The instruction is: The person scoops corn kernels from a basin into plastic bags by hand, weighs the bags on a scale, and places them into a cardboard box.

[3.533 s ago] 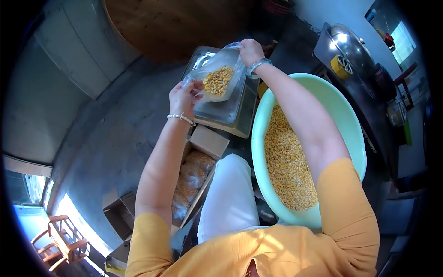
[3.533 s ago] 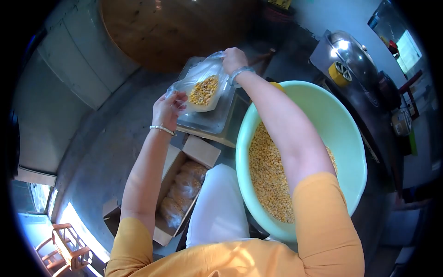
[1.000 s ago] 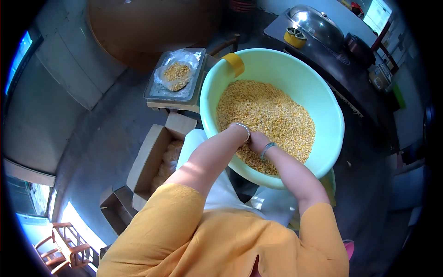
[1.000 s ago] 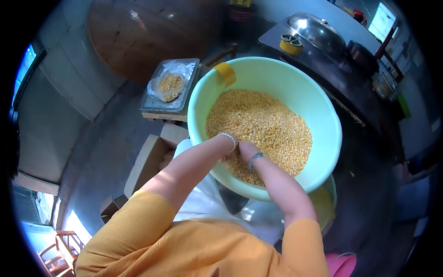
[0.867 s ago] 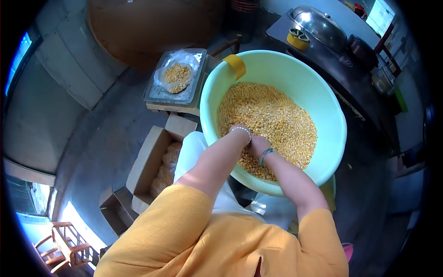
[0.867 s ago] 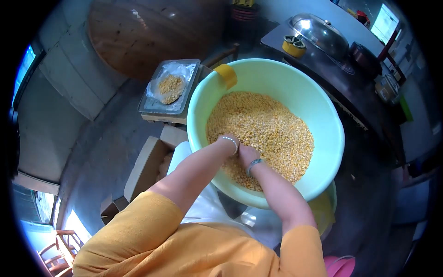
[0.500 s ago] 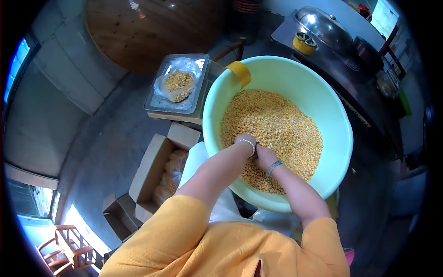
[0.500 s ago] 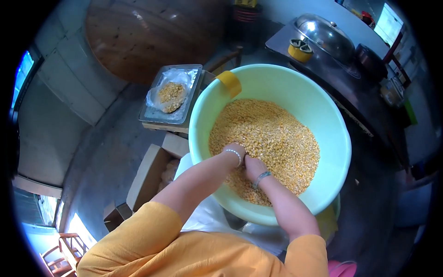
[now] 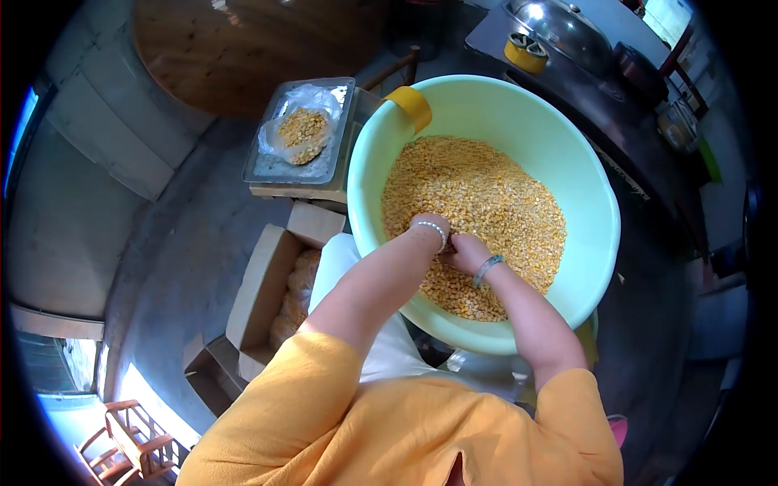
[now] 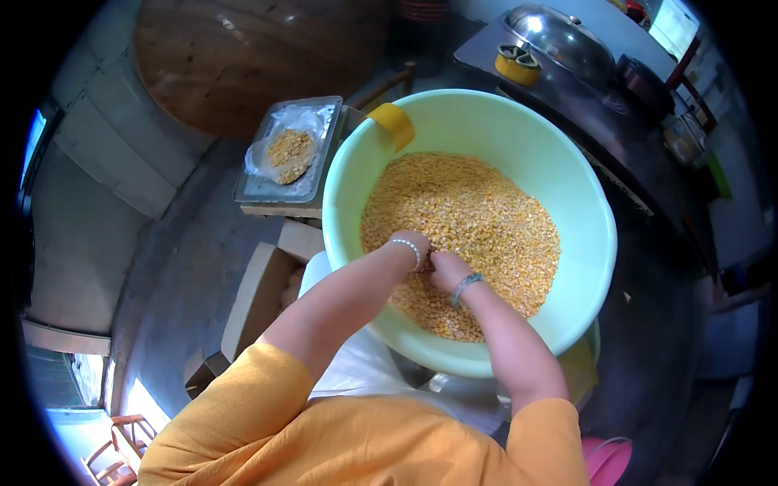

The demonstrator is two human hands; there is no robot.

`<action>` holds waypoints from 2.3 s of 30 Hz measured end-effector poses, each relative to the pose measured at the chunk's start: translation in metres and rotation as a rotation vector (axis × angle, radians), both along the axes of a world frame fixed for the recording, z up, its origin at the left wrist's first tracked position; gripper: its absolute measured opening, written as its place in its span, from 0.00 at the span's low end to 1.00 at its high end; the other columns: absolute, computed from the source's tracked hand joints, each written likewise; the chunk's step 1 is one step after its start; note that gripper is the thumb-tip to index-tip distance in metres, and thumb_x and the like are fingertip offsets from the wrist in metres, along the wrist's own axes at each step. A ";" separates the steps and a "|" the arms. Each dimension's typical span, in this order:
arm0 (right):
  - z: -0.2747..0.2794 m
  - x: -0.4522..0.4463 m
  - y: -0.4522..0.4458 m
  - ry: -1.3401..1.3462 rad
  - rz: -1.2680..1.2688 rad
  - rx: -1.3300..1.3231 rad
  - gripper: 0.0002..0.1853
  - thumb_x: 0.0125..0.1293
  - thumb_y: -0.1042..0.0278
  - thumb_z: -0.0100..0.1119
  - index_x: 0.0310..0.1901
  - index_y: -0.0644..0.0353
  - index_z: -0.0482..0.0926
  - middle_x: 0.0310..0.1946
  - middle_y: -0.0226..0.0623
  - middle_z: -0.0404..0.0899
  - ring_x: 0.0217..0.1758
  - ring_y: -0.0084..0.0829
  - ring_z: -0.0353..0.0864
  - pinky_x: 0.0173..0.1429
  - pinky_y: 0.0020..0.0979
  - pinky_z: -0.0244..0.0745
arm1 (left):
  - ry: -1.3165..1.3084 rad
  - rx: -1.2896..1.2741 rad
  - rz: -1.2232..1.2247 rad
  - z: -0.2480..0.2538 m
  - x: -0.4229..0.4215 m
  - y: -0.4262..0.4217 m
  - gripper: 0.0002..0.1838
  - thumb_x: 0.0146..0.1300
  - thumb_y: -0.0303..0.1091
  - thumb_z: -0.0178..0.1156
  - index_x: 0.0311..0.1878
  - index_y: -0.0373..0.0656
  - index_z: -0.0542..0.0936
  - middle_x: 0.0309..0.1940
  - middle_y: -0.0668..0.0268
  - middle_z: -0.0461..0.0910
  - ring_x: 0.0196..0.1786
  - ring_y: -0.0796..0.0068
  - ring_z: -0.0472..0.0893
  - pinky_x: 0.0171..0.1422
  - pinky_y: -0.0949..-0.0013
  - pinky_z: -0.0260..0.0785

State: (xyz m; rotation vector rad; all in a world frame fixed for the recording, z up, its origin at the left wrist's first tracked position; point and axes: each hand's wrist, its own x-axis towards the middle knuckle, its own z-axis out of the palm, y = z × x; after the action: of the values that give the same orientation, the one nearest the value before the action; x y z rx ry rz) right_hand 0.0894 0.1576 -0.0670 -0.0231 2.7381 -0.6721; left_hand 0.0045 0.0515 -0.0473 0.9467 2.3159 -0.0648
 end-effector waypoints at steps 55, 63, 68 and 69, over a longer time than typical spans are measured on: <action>0.013 -0.004 0.025 -0.004 0.010 0.054 0.11 0.48 0.76 0.52 0.34 0.60 0.81 0.34 0.51 0.79 0.40 0.48 0.78 0.47 0.40 0.73 | 0.035 0.215 -0.051 0.007 0.008 0.006 0.15 0.50 0.41 0.62 0.40 0.46 0.83 0.41 0.58 0.81 0.46 0.61 0.80 0.50 0.63 0.72; 0.008 -0.004 0.029 0.049 0.048 0.048 0.10 0.51 0.63 0.63 0.34 0.58 0.81 0.32 0.50 0.79 0.35 0.48 0.78 0.42 0.38 0.74 | 0.105 0.202 -0.084 0.022 0.024 0.004 0.14 0.51 0.41 0.63 0.41 0.47 0.83 0.42 0.61 0.81 0.47 0.64 0.80 0.50 0.64 0.73; 0.026 -0.004 0.020 0.051 0.001 0.077 0.09 0.54 0.65 0.59 0.36 0.57 0.80 0.34 0.49 0.79 0.38 0.48 0.79 0.45 0.39 0.74 | 0.149 0.194 -0.095 0.032 0.023 0.002 0.13 0.53 0.39 0.61 0.41 0.48 0.82 0.42 0.63 0.82 0.47 0.66 0.80 0.49 0.66 0.73; 0.025 -0.004 0.022 0.089 -0.009 0.081 0.09 0.54 0.65 0.59 0.37 0.57 0.79 0.34 0.49 0.79 0.38 0.48 0.79 0.45 0.40 0.74 | 0.162 0.211 -0.101 0.034 0.023 0.001 0.12 0.54 0.38 0.61 0.41 0.48 0.82 0.42 0.63 0.82 0.47 0.66 0.80 0.49 0.66 0.73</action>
State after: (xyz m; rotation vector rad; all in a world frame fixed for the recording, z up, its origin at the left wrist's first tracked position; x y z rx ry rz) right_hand 0.0851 0.1797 -0.0424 -0.0224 2.8498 -0.5756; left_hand 0.0274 0.0529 -0.0131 1.2038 2.4568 0.0646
